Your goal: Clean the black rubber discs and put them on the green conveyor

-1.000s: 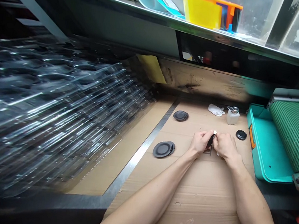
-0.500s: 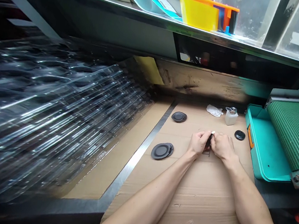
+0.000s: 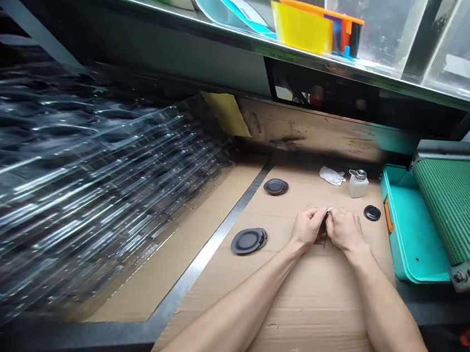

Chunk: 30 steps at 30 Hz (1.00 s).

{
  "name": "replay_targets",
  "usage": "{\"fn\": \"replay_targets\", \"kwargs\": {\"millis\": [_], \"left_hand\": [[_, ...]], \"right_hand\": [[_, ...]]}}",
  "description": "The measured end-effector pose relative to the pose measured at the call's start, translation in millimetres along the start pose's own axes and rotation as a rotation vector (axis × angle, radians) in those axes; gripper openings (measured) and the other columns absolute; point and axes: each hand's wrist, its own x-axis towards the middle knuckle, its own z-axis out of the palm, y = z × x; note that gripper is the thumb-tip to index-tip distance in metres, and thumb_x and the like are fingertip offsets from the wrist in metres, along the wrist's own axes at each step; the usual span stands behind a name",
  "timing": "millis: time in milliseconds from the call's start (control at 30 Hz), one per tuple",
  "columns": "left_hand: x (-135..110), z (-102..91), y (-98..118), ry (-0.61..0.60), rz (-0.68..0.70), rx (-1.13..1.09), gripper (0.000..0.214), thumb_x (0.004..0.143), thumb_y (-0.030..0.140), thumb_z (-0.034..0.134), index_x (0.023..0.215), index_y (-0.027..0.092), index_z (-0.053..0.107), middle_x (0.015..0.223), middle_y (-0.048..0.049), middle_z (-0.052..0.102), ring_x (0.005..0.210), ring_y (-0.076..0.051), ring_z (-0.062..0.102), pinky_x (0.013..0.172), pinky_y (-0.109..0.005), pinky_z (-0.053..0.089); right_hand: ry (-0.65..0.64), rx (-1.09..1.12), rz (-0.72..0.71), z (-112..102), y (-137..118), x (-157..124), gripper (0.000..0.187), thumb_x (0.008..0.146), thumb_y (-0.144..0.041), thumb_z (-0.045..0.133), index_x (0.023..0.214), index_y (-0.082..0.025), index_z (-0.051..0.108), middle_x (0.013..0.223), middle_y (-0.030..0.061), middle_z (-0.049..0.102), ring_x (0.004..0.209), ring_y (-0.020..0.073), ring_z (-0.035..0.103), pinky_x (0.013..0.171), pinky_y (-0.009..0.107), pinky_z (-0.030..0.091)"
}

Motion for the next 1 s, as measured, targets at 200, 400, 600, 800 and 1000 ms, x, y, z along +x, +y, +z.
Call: {"fn": "replay_targets", "kwargs": {"millis": [200, 400, 600, 800, 1000], "left_hand": [[4.0, 1.4, 10.4, 0.013, -0.228, -0.217, 0.042, 0.089, 0.053, 0.054, 0.069, 0.017, 0.056, 0.053, -0.0024, 0.059, 0.038, -0.012, 0.051, 0.035, -0.021, 0.032], [14.5, -11.9, 34.2, -0.045, -0.684, -0.653, 0.037, 0.1, 0.037, 0.032, 0.089, 0.01, 0.056, 0.067, -0.0142, 0.066, 0.043, -0.011, 0.055, 0.034, -0.016, 0.039], [17.3, -20.4, 38.8, -0.025, -0.746, -0.749, 0.036, 0.1, 0.038, 0.034, 0.092, 0.01, 0.056, 0.071, -0.0157, 0.066, 0.044, -0.01, 0.056, 0.033, -0.015, 0.041], [17.7, -17.1, 38.6, -0.008, -0.733, -0.735, 0.038, 0.1, 0.04, 0.035, 0.094, 0.008, 0.057, 0.069, -0.0166, 0.067, 0.044, -0.012, 0.056, 0.034, -0.016, 0.042], [17.5, -12.6, 31.7, 0.008, -0.634, -0.674, 0.041, 0.101, 0.045, 0.038, 0.09, 0.011, 0.057, 0.07, -0.014, 0.069, 0.043, -0.012, 0.056, 0.036, -0.018, 0.04]], "right_hand": [[-0.008, 0.09, 0.018, -1.0, 4.3, 2.1, 0.028, 0.1, -0.023, 0.044, 0.085, -0.021, 0.067, 0.087, 0.0031, 0.074, 0.079, 0.0154, 0.065, 0.071, 0.024, 0.037], [0.171, 0.073, 0.109, -4.0, 18.8, 4.5, 0.033, 0.101, -0.028, 0.041, 0.085, -0.019, 0.069, 0.086, 0.0071, 0.073, 0.078, 0.0174, 0.064, 0.071, 0.026, 0.036], [0.063, -0.042, 0.275, -20.6, 37.3, 2.7, 0.032, 0.094, -0.029, 0.045, 0.082, -0.021, 0.073, 0.082, 0.0081, 0.073, 0.077, 0.0199, 0.065, 0.069, 0.028, 0.036], [-0.157, -0.088, 0.342, -30.2, 48.4, -3.3, 0.023, 0.085, -0.028, 0.057, 0.08, -0.022, 0.078, 0.084, 0.0097, 0.073, 0.078, 0.0224, 0.066, 0.066, 0.029, 0.038], [-0.068, 0.121, 0.074, -15.5, 32.2, -2.2, 0.029, 0.095, -0.038, 0.055, 0.11, -0.022, 0.073, 0.11, 0.0081, 0.071, 0.096, 0.0193, 0.064, 0.082, 0.026, 0.044]]}}
